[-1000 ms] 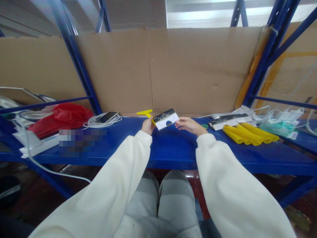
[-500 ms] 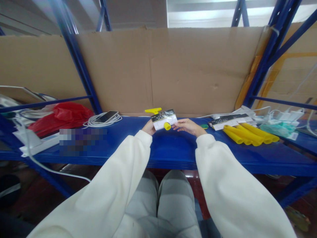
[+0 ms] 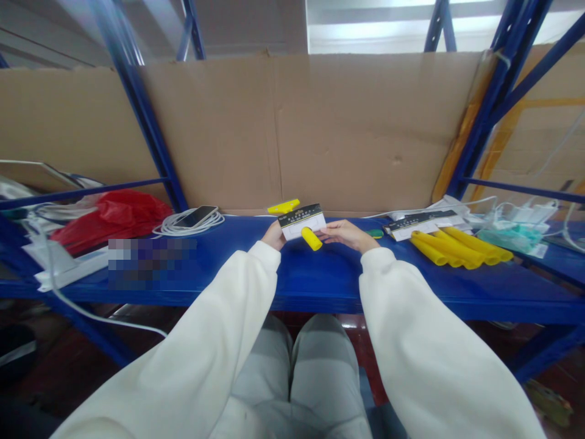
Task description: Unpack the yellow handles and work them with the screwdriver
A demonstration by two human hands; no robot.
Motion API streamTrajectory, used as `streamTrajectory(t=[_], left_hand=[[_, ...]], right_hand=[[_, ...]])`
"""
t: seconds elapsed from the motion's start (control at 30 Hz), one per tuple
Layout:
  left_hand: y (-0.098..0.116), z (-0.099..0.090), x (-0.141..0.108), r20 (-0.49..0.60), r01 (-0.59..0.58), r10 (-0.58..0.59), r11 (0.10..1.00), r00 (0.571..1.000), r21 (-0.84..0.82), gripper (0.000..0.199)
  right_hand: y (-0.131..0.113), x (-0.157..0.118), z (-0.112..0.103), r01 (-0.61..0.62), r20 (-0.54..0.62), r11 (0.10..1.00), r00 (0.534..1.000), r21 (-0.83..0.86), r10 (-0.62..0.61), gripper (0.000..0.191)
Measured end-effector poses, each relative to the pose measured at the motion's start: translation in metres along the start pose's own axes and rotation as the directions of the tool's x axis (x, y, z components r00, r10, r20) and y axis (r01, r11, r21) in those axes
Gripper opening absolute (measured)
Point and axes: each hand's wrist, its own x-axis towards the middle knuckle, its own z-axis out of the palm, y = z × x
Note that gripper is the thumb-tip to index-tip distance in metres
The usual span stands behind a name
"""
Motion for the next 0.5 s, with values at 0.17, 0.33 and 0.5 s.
streamTrajectory(t=[0.17, 0.33, 0.5], left_hand=[[0.0001, 0.0009, -0.002, -0.005, 0.041, -0.041, 0.998, 0.999, 0.052, 0.022], [-0.001, 0.0, -0.0012, -0.012, 0.046, -0.045, 0.992, 0.999, 0.113, 0.023], [0.0035, 0.0031, -0.0043, -0.099, 0.095, -0.076, 0.976, 0.992, 0.198, 0.031]], right_hand=[[0.0003, -0.0001, 0.0013, 0.011, -0.028, 1.0, 1.0, 0.016, -0.011, 0.021], [0.0014, 0.001, 0.0007, 0.019, -0.056, 1.0, 0.998, 0.008, -0.018, 0.02], [0.0012, 0.0021, 0.0012, 0.017, -0.089, 0.999, 0.996, 0.028, -0.015, 0.015]])
